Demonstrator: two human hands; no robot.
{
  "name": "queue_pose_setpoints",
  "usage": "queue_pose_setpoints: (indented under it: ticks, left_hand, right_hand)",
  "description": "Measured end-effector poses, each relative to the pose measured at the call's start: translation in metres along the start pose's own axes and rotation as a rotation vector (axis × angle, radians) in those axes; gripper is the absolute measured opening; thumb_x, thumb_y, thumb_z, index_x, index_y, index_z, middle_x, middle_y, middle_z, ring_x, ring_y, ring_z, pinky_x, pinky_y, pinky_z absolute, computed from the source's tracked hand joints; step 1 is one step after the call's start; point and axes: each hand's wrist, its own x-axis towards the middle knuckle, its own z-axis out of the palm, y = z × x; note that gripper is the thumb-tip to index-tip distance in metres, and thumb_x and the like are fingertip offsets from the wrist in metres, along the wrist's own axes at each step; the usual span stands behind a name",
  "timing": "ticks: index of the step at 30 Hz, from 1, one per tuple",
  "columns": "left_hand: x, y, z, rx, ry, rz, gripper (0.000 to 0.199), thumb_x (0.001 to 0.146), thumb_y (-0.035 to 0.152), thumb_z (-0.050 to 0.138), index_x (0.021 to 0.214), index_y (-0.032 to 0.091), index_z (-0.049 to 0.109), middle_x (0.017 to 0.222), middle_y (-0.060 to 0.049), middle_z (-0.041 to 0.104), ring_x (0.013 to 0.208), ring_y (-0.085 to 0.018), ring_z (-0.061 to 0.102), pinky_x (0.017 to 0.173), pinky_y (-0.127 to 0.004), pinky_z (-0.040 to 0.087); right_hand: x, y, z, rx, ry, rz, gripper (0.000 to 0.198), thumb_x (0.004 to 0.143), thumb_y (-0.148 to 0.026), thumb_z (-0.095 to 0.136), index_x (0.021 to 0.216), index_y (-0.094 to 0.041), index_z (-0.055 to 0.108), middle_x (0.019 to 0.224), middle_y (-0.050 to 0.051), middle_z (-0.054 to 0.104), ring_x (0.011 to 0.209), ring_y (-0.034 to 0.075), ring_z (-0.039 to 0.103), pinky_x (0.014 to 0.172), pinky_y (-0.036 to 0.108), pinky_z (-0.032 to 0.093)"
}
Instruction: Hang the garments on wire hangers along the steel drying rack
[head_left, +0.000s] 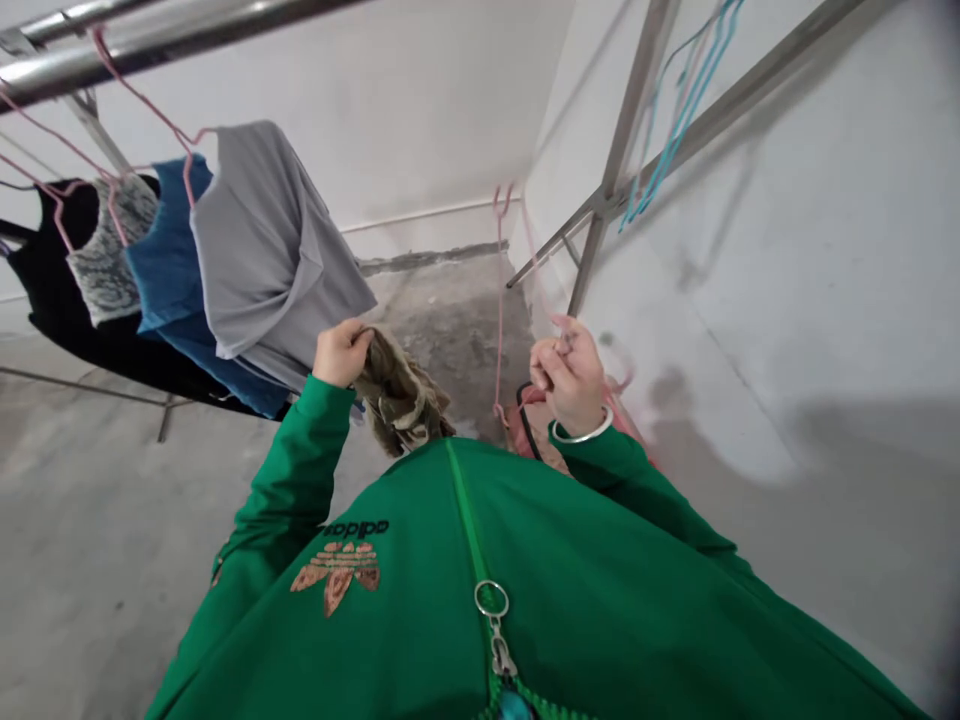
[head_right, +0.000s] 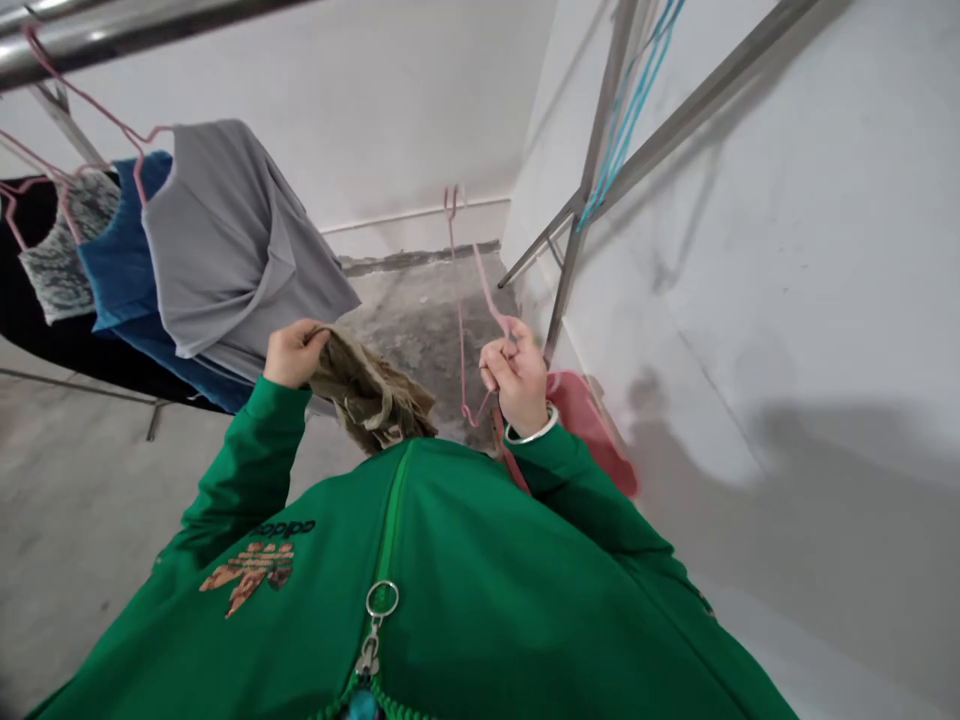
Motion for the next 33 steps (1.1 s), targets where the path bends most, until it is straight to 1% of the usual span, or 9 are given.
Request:
queue_pose_setpoints:
  ticks: [3, 7, 10, 14, 19, 22, 25, 30, 33]
  left_hand:
    - [0.008, -0.002, -0.002, -0.007, 0.012, 0.003, 0.015, 0.081, 0.025, 0.053, 0.079, 0.017, 0.066, 0.072, -0.001, 0.067, 0.071, -0.015, 0.06, 0.07, -0.023, 0.045]
    - [0.014, -0.009, -0.003, 0.038, 0.04, -0.033, 0.015, 0.08, 0.024, 0.053, 0.079, 0.018, 0.066, 0.073, -0.002, 0.068, 0.073, -0.016, 0.061, 0.071, -0.025, 0.045]
    - [0.013, -0.014, 0.0, 0.09, 0.032, -0.06, 0.015, 0.081, 0.023, 0.052, 0.079, 0.018, 0.066, 0.075, -0.003, 0.068, 0.075, -0.017, 0.061, 0.071, -0.026, 0.044]
    - [0.003, -0.006, 0.01, 0.156, -0.036, -0.046, 0.016, 0.082, 0.022, 0.051, 0.08, 0.018, 0.066, 0.078, -0.004, 0.068, 0.077, -0.018, 0.061, 0.074, -0.027, 0.045]
    - [-0.017, 0.021, 0.028, 0.23, -0.17, 0.022, 0.019, 0.085, 0.022, 0.049, 0.088, 0.017, 0.067, 0.091, -0.009, 0.07, 0.092, -0.023, 0.064, 0.08, -0.031, 0.046]
    - [-0.028, 0.037, 0.039, 0.247, -0.228, 0.071, 0.022, 0.089, 0.023, 0.046, 0.093, 0.018, 0.066, 0.096, -0.011, 0.069, 0.094, -0.024, 0.064, 0.079, -0.032, 0.046]
    - [-0.04, 0.052, 0.049, 0.269, -0.295, 0.113, 0.023, 0.091, 0.024, 0.043, 0.095, 0.019, 0.065, 0.097, -0.011, 0.068, 0.093, -0.024, 0.064, 0.077, -0.032, 0.046]
    - [-0.06, 0.066, 0.066, 0.311, -0.426, 0.141, 0.027, 0.095, 0.027, 0.038, 0.102, 0.018, 0.062, 0.1, -0.012, 0.066, 0.088, -0.023, 0.063, 0.071, -0.032, 0.046]
    - [-0.063, 0.06, 0.069, 0.307, -0.395, 0.175, 0.028, 0.094, 0.024, 0.036, 0.105, 0.016, 0.061, 0.101, -0.013, 0.064, 0.088, -0.023, 0.062, 0.072, -0.032, 0.046]
  right_hand:
    - [0.005, -0.008, 0.005, -0.016, -0.143, 0.026, 0.034, 0.086, -0.049, 0.057, 0.108, -0.023, 0.056, 0.058, -0.006, 0.044, 0.039, 0.004, 0.026, 0.037, 0.021, 0.019]
    - [-0.001, -0.027, -0.007, -0.192, -0.43, 0.106, 0.032, 0.09, -0.041, 0.056, 0.114, -0.019, 0.058, 0.058, -0.003, 0.052, 0.046, 0.007, 0.042, 0.044, 0.023, 0.033]
    - [-0.008, -0.037, -0.012, -0.269, -0.663, 0.196, 0.028, 0.092, -0.039, 0.053, 0.102, -0.015, 0.062, 0.056, -0.002, 0.053, 0.051, 0.009, 0.048, 0.049, 0.024, 0.037]
    - [-0.011, -0.026, 0.007, -0.28, -0.812, 0.243, 0.028, 0.092, -0.039, 0.049, 0.089, -0.014, 0.061, 0.057, -0.002, 0.053, 0.055, 0.009, 0.048, 0.055, 0.024, 0.039]
    - [-0.007, 0.012, 0.046, -0.372, -0.747, 0.102, 0.035, 0.092, -0.034, 0.043, 0.063, -0.017, 0.05, 0.057, -0.002, 0.051, 0.056, 0.008, 0.047, 0.061, 0.025, 0.039]
    - [-0.004, 0.031, 0.061, -0.406, -0.712, 0.06, 0.034, 0.089, -0.028, 0.043, 0.058, -0.017, 0.045, 0.056, -0.002, 0.05, 0.056, 0.008, 0.045, 0.061, 0.025, 0.037]
    - [-0.003, 0.048, 0.07, -0.338, -0.636, 0.12, 0.026, 0.085, -0.028, 0.047, 0.061, -0.017, 0.046, 0.055, -0.003, 0.048, 0.054, 0.008, 0.042, 0.057, 0.024, 0.034]
    - [-0.006, 0.071, 0.074, -0.091, -0.395, 0.248, 0.035, 0.08, -0.049, 0.056, 0.068, -0.017, 0.049, 0.062, -0.002, 0.048, 0.06, 0.009, 0.044, 0.057, 0.023, 0.037]
    - [-0.004, 0.074, 0.067, -0.058, -0.438, 0.263, 0.04, 0.079, -0.054, 0.058, 0.068, -0.016, 0.049, 0.06, -0.002, 0.048, 0.057, 0.009, 0.043, 0.056, 0.023, 0.036]
